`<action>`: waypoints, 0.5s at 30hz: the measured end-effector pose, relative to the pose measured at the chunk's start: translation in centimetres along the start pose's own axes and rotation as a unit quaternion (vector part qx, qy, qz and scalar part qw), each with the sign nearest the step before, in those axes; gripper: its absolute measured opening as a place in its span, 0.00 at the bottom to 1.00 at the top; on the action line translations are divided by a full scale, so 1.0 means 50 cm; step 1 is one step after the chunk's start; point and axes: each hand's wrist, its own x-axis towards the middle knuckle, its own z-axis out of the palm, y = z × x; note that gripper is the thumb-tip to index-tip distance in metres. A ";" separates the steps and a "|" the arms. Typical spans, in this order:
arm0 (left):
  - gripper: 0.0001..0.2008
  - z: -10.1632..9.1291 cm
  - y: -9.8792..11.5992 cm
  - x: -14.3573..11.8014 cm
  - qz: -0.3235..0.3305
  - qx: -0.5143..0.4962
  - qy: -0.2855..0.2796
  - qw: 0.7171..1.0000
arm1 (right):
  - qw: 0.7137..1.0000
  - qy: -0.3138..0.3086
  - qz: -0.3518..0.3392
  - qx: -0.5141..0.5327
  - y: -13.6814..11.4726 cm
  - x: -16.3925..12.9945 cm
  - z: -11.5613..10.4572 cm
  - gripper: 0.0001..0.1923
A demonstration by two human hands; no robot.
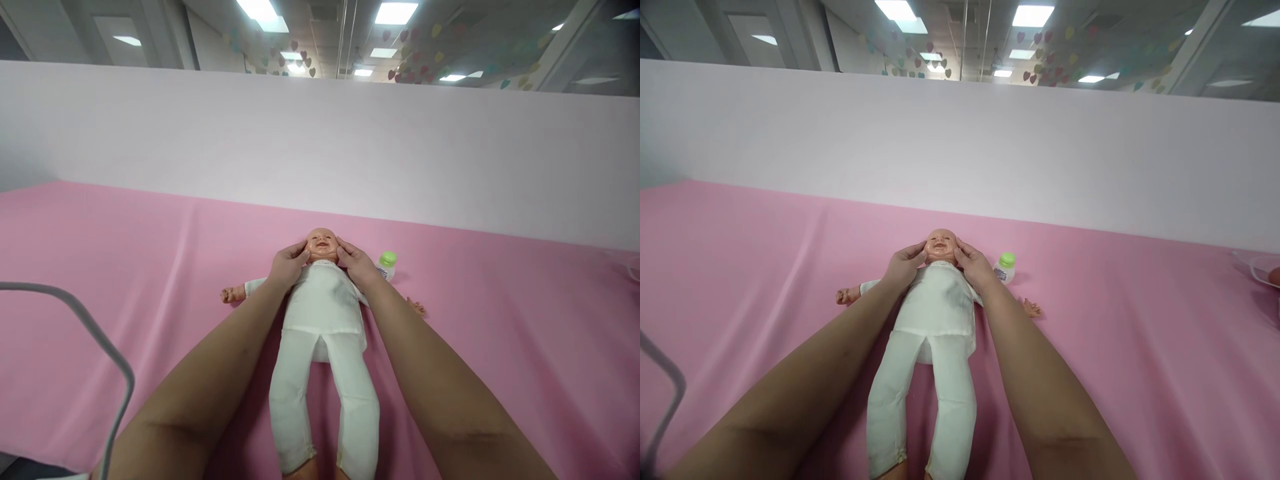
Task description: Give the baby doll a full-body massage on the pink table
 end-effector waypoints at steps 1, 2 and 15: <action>0.28 -0.001 -0.001 0.001 0.000 -0.004 0.004 1.000 | 1.000 0.005 0.002 0.001 -0.002 -0.001 0.002 0.34; 0.26 -0.001 -0.002 0.002 0.002 -0.002 0.014 1.000 | 1.000 0.011 0.001 -0.003 -0.005 -0.002 0.003 0.34; 0.38 0.024 0.010 -0.016 0.010 0.142 0.030 0.989 | 0.990 0.081 -0.024 -0.110 0.010 0.006 0.018 0.40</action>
